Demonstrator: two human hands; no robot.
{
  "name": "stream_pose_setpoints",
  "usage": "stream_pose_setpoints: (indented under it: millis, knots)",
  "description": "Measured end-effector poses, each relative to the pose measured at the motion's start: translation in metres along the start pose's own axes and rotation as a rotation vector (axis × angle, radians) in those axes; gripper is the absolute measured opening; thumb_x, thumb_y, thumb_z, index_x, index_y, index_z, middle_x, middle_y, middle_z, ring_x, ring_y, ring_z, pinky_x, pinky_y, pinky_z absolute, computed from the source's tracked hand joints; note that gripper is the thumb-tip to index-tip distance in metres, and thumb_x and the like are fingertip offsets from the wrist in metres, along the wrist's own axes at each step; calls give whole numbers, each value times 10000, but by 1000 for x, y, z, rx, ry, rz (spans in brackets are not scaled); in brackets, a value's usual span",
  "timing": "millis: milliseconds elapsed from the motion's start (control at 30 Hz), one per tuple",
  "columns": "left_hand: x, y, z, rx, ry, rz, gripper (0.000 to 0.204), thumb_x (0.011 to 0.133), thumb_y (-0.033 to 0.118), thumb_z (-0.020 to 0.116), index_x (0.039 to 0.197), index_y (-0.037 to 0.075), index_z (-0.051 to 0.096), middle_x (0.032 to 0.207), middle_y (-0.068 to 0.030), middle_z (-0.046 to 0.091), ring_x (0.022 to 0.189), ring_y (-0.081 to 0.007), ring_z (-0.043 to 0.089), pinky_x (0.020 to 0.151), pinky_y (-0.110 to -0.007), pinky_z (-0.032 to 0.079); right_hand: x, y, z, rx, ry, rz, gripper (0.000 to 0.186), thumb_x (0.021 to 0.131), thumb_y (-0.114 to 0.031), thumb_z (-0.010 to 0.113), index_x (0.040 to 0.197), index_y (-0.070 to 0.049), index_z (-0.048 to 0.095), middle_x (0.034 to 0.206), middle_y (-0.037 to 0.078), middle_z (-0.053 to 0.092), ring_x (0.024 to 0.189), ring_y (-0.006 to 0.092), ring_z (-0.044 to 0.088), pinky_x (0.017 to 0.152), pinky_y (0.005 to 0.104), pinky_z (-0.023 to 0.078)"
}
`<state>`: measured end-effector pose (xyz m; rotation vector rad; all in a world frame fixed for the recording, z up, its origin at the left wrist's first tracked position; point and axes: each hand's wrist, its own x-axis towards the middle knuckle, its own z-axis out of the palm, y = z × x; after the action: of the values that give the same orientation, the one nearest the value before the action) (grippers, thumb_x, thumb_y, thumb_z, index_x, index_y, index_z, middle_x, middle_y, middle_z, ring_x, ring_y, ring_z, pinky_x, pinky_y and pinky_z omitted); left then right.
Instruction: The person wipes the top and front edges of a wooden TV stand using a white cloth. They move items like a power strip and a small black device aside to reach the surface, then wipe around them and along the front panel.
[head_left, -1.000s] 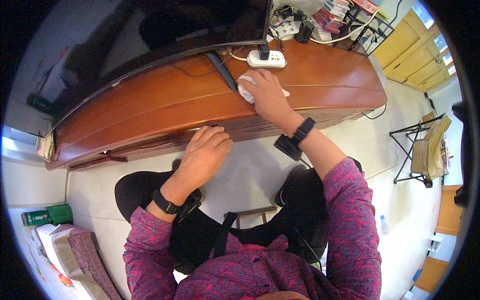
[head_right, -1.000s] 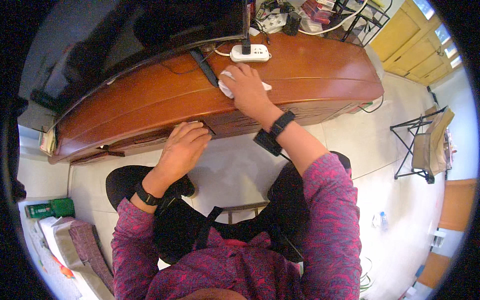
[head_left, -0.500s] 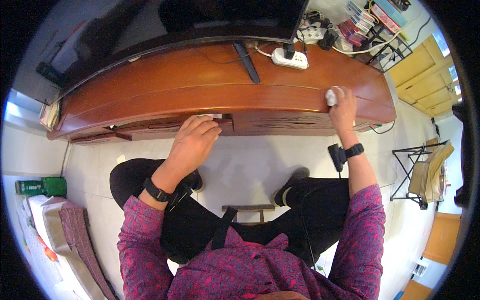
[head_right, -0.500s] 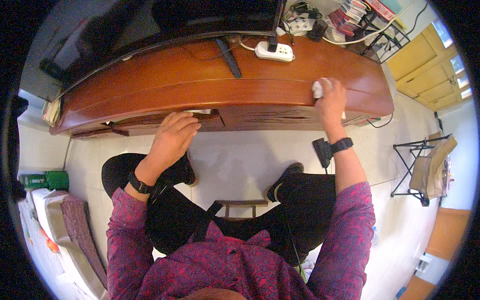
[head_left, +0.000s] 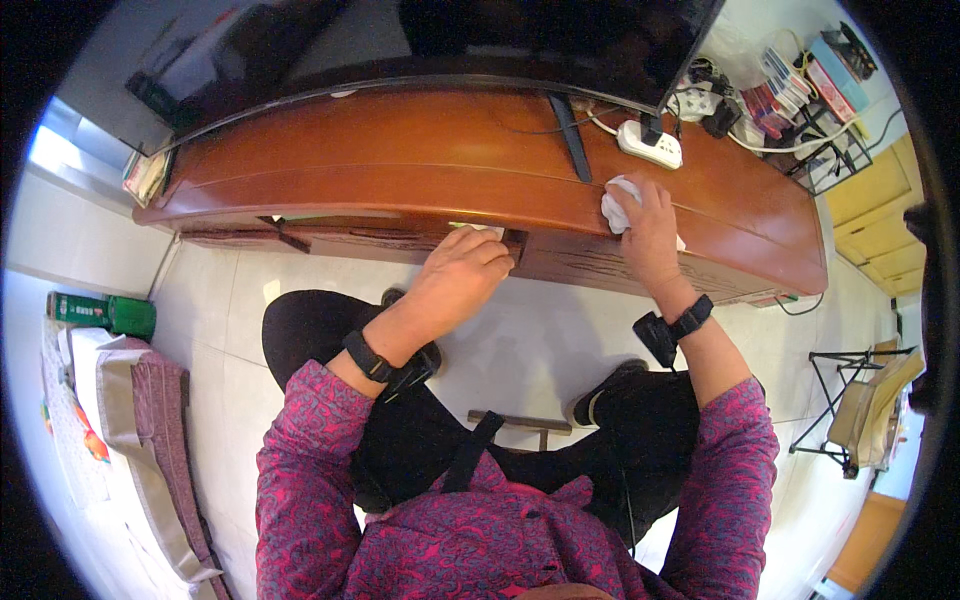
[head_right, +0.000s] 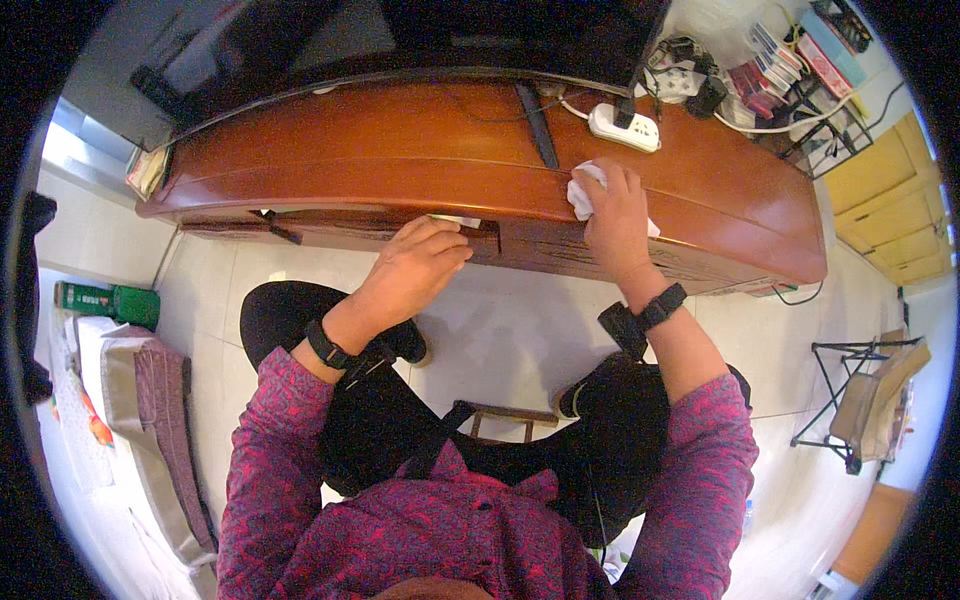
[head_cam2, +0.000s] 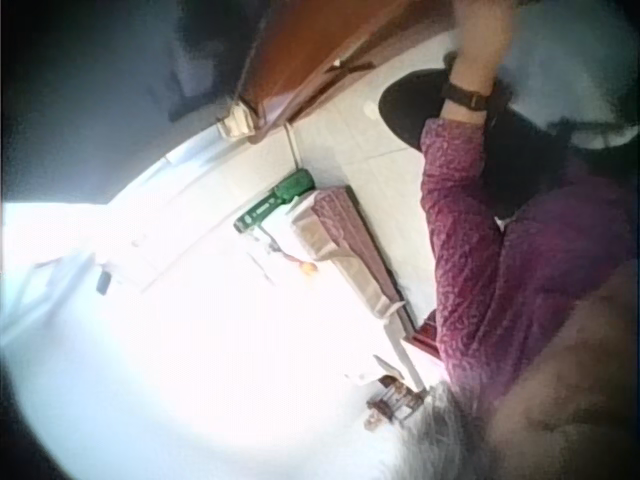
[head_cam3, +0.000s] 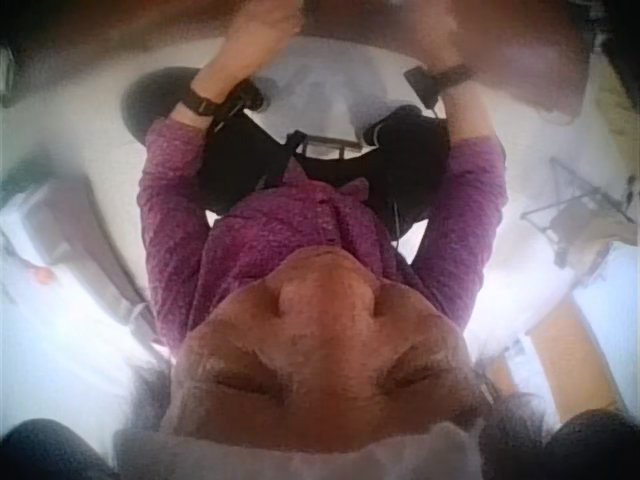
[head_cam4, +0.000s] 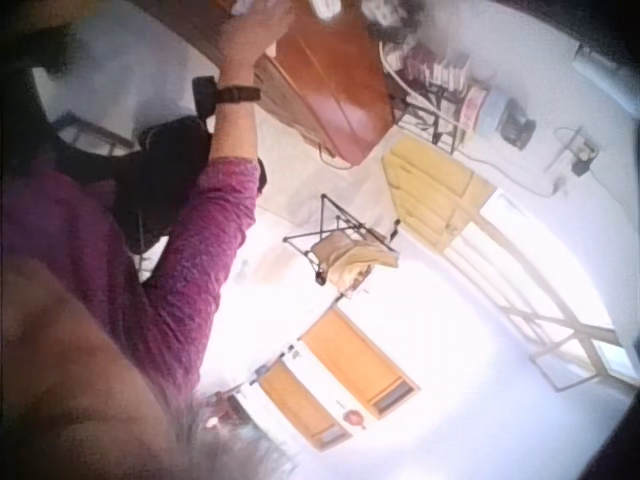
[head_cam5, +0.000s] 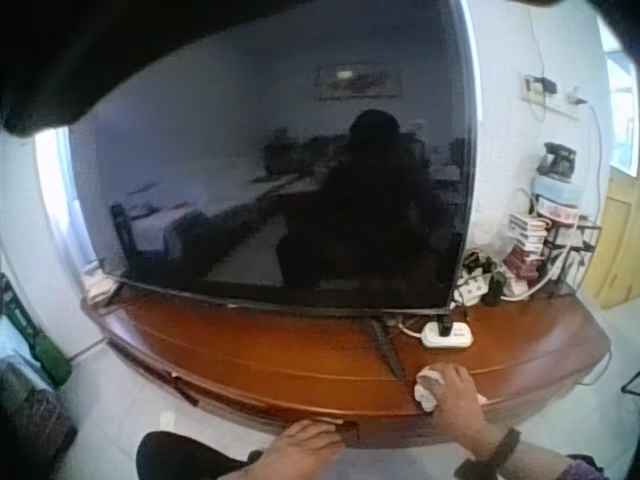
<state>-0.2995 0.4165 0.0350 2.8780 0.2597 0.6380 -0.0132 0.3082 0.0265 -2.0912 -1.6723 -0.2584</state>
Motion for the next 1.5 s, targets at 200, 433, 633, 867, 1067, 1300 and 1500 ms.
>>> stream_pose_setpoints:
  millis: [200,433,633,867,1067,1300,1500]
  knots:
    - [-5,9,-12,17,-19,9,181,848,105,685,1014,46,723,1135,-86,691,1201,-273,592,1077,-436,442,-5,-42,21,210,-20,-400,498,736,28,616,1202,-134,688,1309,132,589,1197,373,539,1037,474,446]
    - [-18,19,-25,-9,-57,-45,331,880,140,683,1199,54,676,1217,-102,667,1240,-294,573,1098,-464,425,21,-43,21,206,39,-331,561,751,74,604,1279,-110,654,1298,149,599,1194,389,544,1039,458,444]
    - [-3,3,-22,-91,54,-182,796,885,223,726,1564,78,335,1551,-178,407,1415,-399,395,1166,-510,331,24,-76,43,541,-127,-448,872,760,148,578,1563,-78,325,1422,217,509,1331,425,467,1131,464,390]
    - [44,-16,16,-6,54,-107,916,837,293,780,1582,78,293,1621,-158,308,1464,-400,324,1188,-502,303,37,-71,46,179,-85,-231,860,798,-45,699,1543,28,274,1479,236,447,1377,390,442,1167,463,349]
    - [61,-30,40,69,32,-155,895,810,234,796,1567,113,334,1530,-155,406,1371,-386,414,1135,-484,371,26,-58,21,12,-242,-124,446,860,-137,677,1257,35,573,1281,244,600,1128,383,643,898,474,559]
    - [76,-28,43,-165,40,-317,841,786,142,781,1538,136,404,1418,-188,450,1327,-396,427,1132,-471,360,39,-45,30,451,-190,75,358,872,-103,621,1184,72,618,1086,247,696,922,449,693,833,470,564]
    - [77,-13,50,-146,204,-311,845,758,71,773,1522,184,430,1483,-224,369,1347,-427,395,1150,-512,326,46,-54,25,1218,-430,347,504,832,-73,575,1311,82,542,1226,288,658,1122,382,660,960,426,497]
